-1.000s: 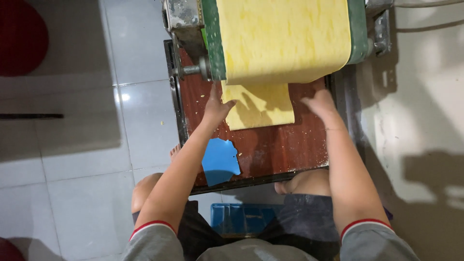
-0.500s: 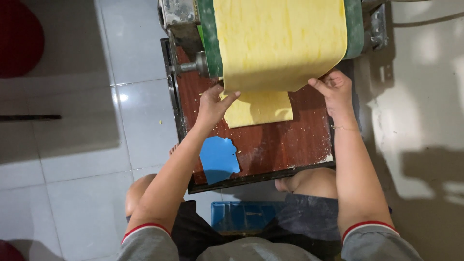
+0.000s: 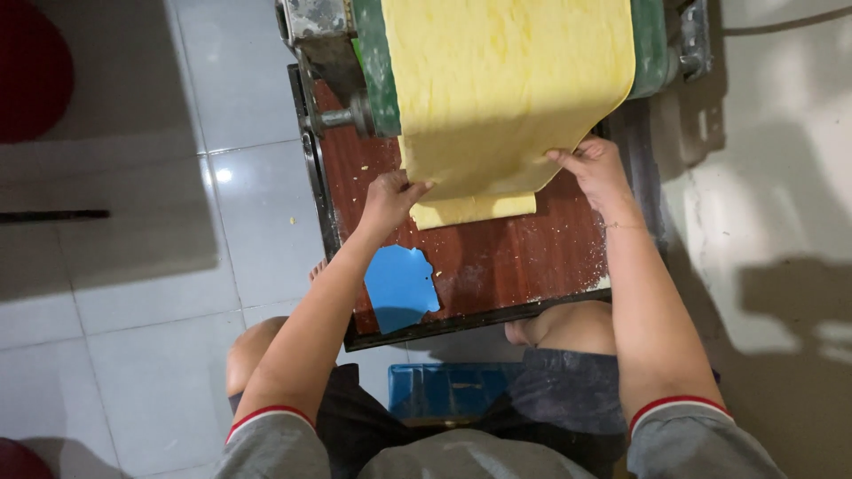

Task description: Preparing the workspace by moving ingredient buckets and then flattening dough using a mechanical roller, including folding the dough and scraping the work surface.

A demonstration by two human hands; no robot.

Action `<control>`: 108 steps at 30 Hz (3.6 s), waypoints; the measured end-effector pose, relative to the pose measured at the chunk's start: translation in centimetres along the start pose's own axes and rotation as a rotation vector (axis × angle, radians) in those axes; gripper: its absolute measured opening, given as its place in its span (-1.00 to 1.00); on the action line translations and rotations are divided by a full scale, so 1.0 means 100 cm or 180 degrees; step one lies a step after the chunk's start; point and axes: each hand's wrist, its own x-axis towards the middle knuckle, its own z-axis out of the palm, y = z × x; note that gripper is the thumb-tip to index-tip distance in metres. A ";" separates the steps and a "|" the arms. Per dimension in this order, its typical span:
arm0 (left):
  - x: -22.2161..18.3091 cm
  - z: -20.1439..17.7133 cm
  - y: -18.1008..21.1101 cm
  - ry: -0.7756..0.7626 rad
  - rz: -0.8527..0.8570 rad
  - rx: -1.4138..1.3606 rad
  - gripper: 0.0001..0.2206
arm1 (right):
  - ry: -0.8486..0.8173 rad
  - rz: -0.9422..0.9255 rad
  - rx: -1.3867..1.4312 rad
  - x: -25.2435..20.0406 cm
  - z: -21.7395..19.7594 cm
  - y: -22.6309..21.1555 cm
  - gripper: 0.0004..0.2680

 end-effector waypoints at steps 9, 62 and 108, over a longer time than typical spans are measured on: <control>0.006 0.013 -0.031 -0.0143 -0.0205 0.0565 -0.59 | -0.0253 0.0616 -0.0394 -0.006 0.006 0.008 -0.84; -0.017 -0.027 0.060 0.0250 0.0586 -0.1421 -0.78 | 0.0286 -0.0009 0.0109 -0.015 0.016 -0.074 -0.81; -0.001 0.035 -0.063 -0.0526 -0.0971 0.0100 -0.25 | -0.0920 0.1564 -0.1530 -0.009 0.018 0.046 -0.37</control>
